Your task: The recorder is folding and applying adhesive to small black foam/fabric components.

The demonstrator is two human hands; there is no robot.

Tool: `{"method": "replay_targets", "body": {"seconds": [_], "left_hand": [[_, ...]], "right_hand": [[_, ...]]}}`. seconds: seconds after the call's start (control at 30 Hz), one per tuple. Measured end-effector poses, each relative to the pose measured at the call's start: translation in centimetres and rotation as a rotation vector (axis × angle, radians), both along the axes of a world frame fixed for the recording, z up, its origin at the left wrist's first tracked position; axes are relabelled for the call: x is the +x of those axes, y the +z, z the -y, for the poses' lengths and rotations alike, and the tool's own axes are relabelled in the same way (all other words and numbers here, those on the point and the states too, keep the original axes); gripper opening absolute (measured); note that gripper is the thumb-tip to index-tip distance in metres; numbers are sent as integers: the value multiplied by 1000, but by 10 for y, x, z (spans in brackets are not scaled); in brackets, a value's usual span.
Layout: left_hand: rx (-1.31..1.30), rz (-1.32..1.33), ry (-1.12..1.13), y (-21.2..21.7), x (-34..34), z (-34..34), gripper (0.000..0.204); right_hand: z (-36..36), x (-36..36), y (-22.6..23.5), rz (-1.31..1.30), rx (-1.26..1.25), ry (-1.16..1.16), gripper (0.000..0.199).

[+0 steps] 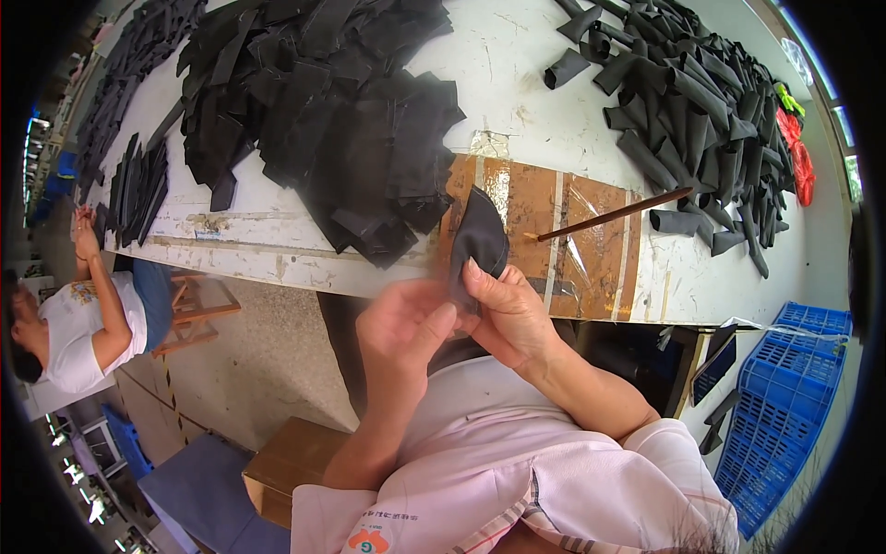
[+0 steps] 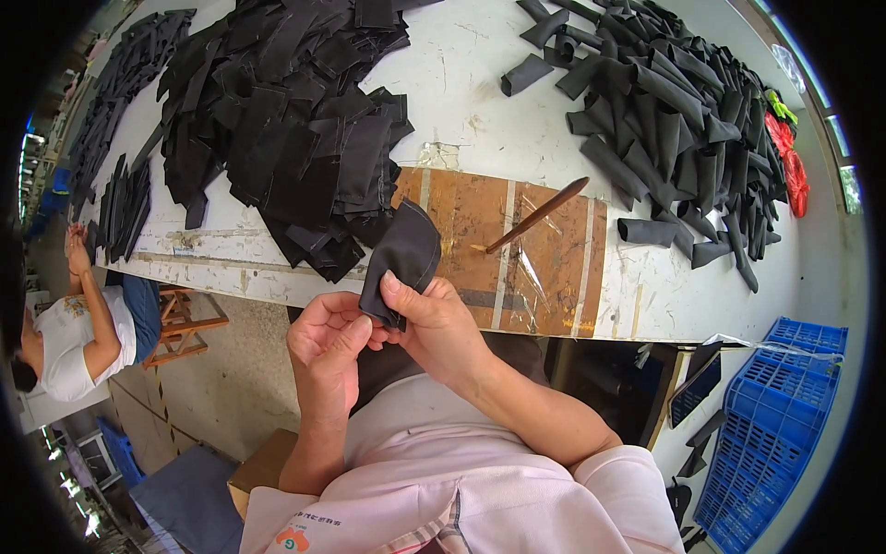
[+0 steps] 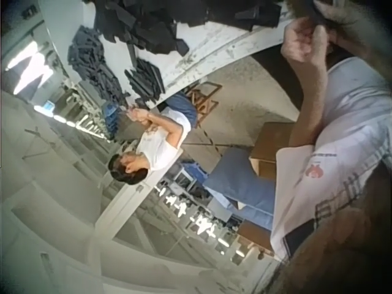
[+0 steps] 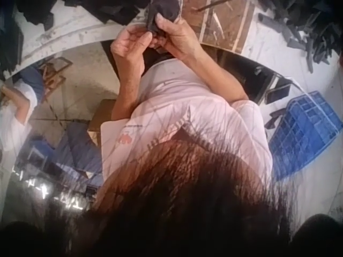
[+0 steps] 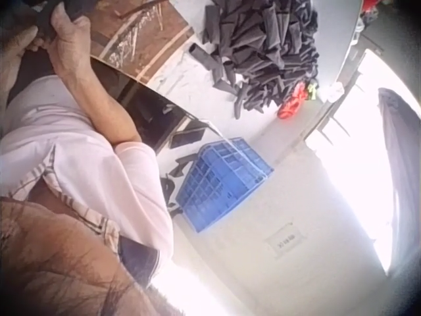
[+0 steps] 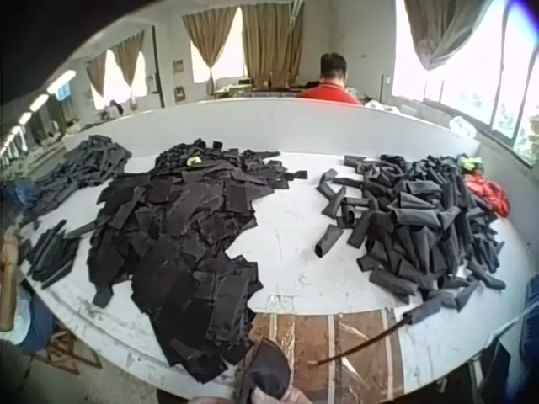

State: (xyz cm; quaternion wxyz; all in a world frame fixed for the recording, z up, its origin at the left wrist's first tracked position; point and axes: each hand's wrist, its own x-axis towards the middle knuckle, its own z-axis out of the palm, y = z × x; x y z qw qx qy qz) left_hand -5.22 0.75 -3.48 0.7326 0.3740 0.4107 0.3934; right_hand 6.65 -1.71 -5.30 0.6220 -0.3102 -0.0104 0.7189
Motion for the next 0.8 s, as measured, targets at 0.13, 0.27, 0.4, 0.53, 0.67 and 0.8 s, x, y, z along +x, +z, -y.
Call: {"method": "replay_targets", "body": {"seconds": [0.13, 0.27, 0.4, 0.53, 0.67, 0.8], "left_hand": [[-1, 3, -3, 1, 0, 0, 18], [109, -65, -4, 0, 0, 2, 17], [166, -96, -11, -2, 0, 3, 16], [150, -118, -25, -2, 1, 4, 16], [144, -124, -17, -6, 3, 3, 15], [189, -197, -4, -9, -1, 3, 14]], "right_hand": [[1, -1, -1, -3, 0, -9, 17], [1, -3, -2, 41, -10, -28, 16], [2, -4, -3, 73, -36, -47, 16], [2, -4, -6, 69, -27, -65, 16], [1, -3, -8, 65, -25, -90, 15], [1, -5, -5, 127, -4, -63, 17]]}}
